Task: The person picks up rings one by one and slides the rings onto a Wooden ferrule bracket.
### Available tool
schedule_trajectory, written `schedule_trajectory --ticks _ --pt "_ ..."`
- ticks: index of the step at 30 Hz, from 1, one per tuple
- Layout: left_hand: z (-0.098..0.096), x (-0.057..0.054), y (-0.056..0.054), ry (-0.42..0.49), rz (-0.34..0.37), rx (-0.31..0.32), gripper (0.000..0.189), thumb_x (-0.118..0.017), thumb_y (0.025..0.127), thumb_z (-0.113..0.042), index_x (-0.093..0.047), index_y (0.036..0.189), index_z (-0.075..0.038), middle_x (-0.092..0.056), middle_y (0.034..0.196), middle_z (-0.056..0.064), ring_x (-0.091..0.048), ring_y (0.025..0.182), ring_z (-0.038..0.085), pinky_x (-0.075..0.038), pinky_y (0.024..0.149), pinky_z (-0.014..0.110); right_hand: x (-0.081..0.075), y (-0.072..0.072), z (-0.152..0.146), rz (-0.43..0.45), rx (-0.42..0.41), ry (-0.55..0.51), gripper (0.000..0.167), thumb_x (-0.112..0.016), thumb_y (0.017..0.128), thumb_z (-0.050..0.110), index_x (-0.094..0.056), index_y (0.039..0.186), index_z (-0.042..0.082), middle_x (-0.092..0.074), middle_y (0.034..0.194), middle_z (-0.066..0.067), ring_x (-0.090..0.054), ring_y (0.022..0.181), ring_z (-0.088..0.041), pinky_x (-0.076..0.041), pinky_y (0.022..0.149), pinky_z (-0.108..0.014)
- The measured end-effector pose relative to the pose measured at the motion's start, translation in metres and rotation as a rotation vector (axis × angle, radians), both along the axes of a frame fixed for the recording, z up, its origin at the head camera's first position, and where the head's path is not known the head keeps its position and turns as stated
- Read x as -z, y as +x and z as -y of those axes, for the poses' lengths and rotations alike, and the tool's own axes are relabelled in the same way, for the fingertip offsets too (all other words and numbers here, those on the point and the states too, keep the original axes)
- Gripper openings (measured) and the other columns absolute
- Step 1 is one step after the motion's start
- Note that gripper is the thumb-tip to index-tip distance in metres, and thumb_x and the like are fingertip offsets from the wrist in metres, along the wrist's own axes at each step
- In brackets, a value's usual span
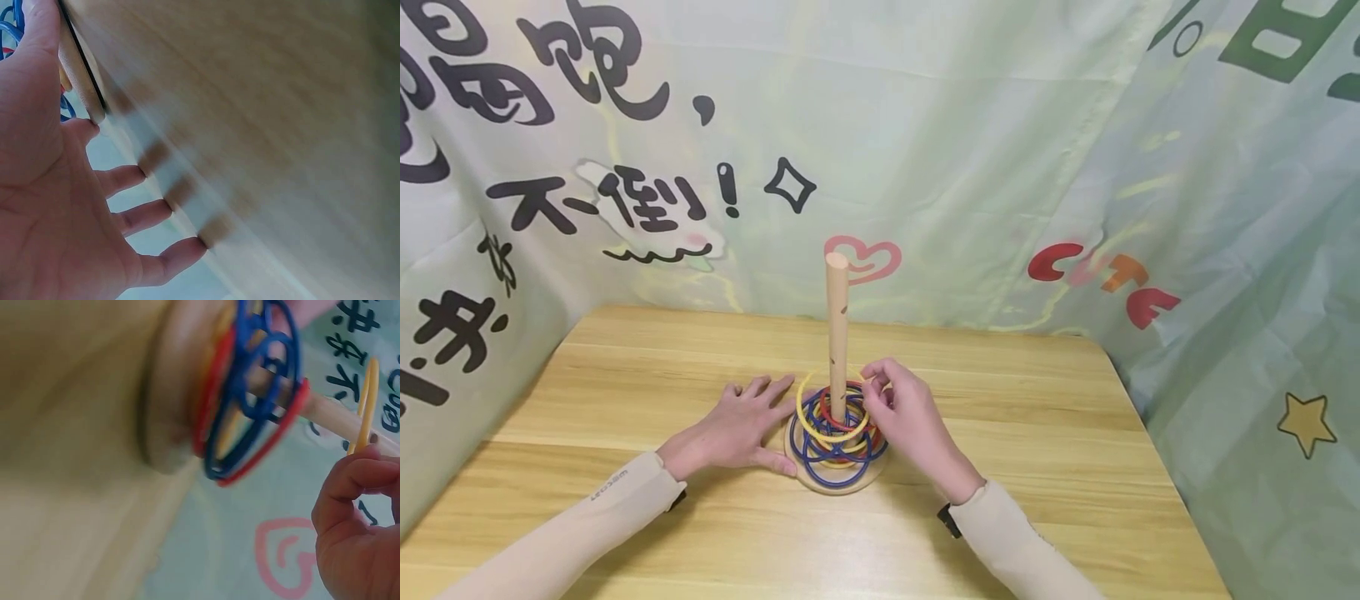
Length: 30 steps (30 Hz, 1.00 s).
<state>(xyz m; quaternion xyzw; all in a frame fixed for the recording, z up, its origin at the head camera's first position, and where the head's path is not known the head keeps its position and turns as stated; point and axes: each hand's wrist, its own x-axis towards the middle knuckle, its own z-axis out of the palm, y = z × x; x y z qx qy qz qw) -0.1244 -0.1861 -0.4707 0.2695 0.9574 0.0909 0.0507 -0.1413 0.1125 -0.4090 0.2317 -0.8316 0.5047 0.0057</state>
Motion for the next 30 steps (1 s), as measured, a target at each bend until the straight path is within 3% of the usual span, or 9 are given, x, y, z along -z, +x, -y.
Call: schedule_trajectory --ticks 4,9,18,23,30 --pt "0.001 -0.001 0.001 0.022 -0.005 0.003 0.119 -0.074 0.081 -0.085 -0.038 0.172 -0.018 -0.033 0.171 0.029 -0.038 0.146 0.061 -0.037 0.1 0.083 0.012 0.002 0.0 -0.011 -0.001 0.07 0.013 -0.067 0.105 0.001 -0.071 0.117 0.004 -0.065 0.088 -0.001 -0.055 0.061 -0.012 -0.046 0.053 -0.025" --pt "0.002 -0.001 0.0 0.031 -0.009 0.004 0.118 -0.075 0.081 -0.085 -0.036 0.173 -0.021 -0.035 0.17 0.03 -0.039 0.145 0.064 -0.036 0.1 0.084 0.022 0.005 0.0 -0.011 -0.006 0.119 0.014 -0.069 0.102 -0.001 -0.072 0.115 0.004 -0.064 0.086 0.0 -0.057 0.067 -0.014 -0.047 0.056 -0.025" --pt "0.0 0.0 -0.003 0.028 -0.013 0.02 0.118 -0.076 0.081 -0.084 -0.036 0.173 -0.021 -0.034 0.17 0.03 -0.039 0.145 0.064 -0.037 0.1 0.083 0.031 0.015 -0.006 -0.057 0.033 0.191 0.013 -0.072 0.102 0.004 -0.072 0.113 0.011 -0.061 0.09 0.006 -0.058 0.075 -0.012 -0.05 0.062 -0.028" --pt "0.001 0.0 -0.001 0.036 -0.023 0.022 0.116 -0.074 0.082 -0.083 -0.037 0.173 -0.02 -0.035 0.17 0.03 -0.038 0.146 0.063 -0.036 0.102 0.083 0.03 0.025 -0.016 -0.121 0.056 0.178 0.013 -0.074 0.102 0.004 -0.074 0.111 0.013 -0.063 0.095 0.008 -0.06 0.081 -0.012 -0.052 0.065 -0.028" --pt "0.008 0.002 0.011 0.062 -0.048 0.0 0.111 -0.062 0.088 -0.089 -0.038 0.172 -0.02 -0.04 0.168 0.028 -0.04 0.149 0.055 -0.035 0.107 0.082 0.034 0.037 -0.046 -0.18 -0.008 0.155 0.015 -0.073 0.103 0.002 -0.074 0.113 0.012 -0.069 0.104 0.005 -0.067 0.086 -0.013 -0.057 0.067 -0.026"
